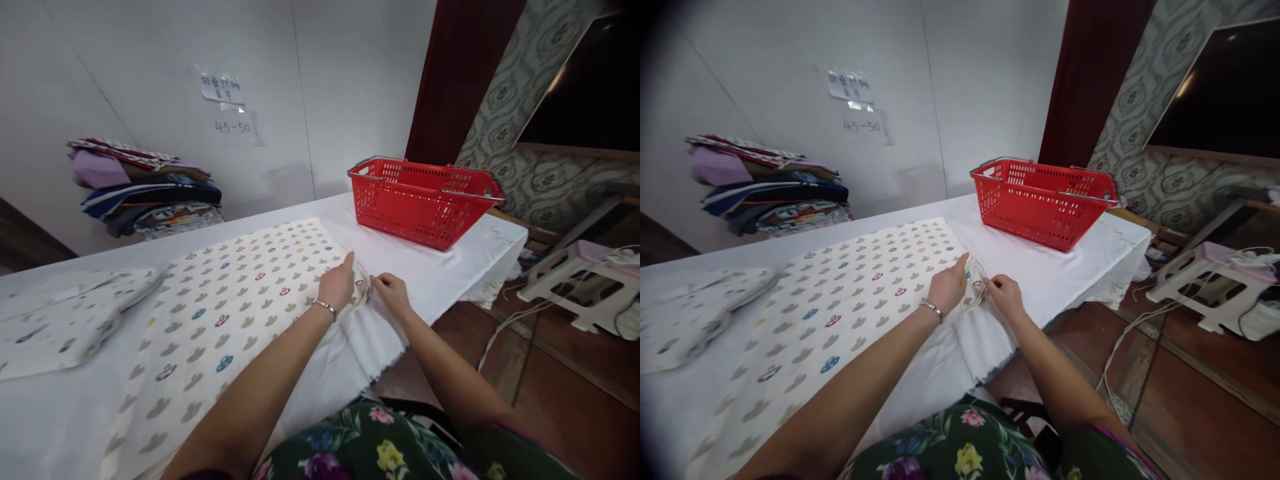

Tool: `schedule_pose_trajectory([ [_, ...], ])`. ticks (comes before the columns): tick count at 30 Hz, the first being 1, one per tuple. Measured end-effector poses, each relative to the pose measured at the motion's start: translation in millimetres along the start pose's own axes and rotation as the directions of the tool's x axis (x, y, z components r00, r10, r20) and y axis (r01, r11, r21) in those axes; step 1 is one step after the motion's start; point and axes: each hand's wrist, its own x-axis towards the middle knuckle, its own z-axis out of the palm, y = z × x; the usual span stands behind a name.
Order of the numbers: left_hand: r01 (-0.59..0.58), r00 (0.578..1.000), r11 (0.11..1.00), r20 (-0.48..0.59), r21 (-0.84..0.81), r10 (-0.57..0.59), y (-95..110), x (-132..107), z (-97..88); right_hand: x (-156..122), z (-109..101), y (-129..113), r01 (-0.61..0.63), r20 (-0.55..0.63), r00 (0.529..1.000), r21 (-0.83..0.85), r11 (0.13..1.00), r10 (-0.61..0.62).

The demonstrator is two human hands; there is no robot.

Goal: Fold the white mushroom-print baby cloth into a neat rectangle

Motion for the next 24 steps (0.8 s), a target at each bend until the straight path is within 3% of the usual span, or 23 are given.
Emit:
schedule_pose_trajectory([
  [5, -0.062, 0.998, 0.997, 0.008, 0.046, 0.062, 4, -7, 8.8, -4, 4, -9, -0.004, 0.111, 0.993, -0.311, 0.95, 0.041],
  [9, -0.119, 0.988, 0.992, -0.088, 0.042, 0.123, 5, -11, 11.1, -1, 6, -1, 0.0, 0.12, 0.992, -0.338, 0.941, 0.043],
  [16, -0.188, 0.975, 0.982, -0.118, 0.0, 0.187, 3, -8, 16.1, -1, 6, 5, 0.041, 0.003, 0.999, -0.075, 0.996, -0.041],
  [18, -0.2, 0.972, 0.98, -0.123, 0.017, 0.201, 4, -9, 19.0, -2, 6, 1, -0.002, -0.013, 1.0, 0.067, 0.998, 0.003],
  [21, -0.223, 0.965, 0.973, -0.13, 0.055, 0.229, 7, -10, 24.0, -2, 7, -4, -0.205, 0.113, 0.978, 0.379, 0.902, 0.175],
  [24, -0.248, 0.957, 0.966, -0.135, 0.075, 0.256, 11, -11, 29.5, 0, 7, -3, -0.337, 0.247, 0.938, 0.489, 0.805, 0.242],
])
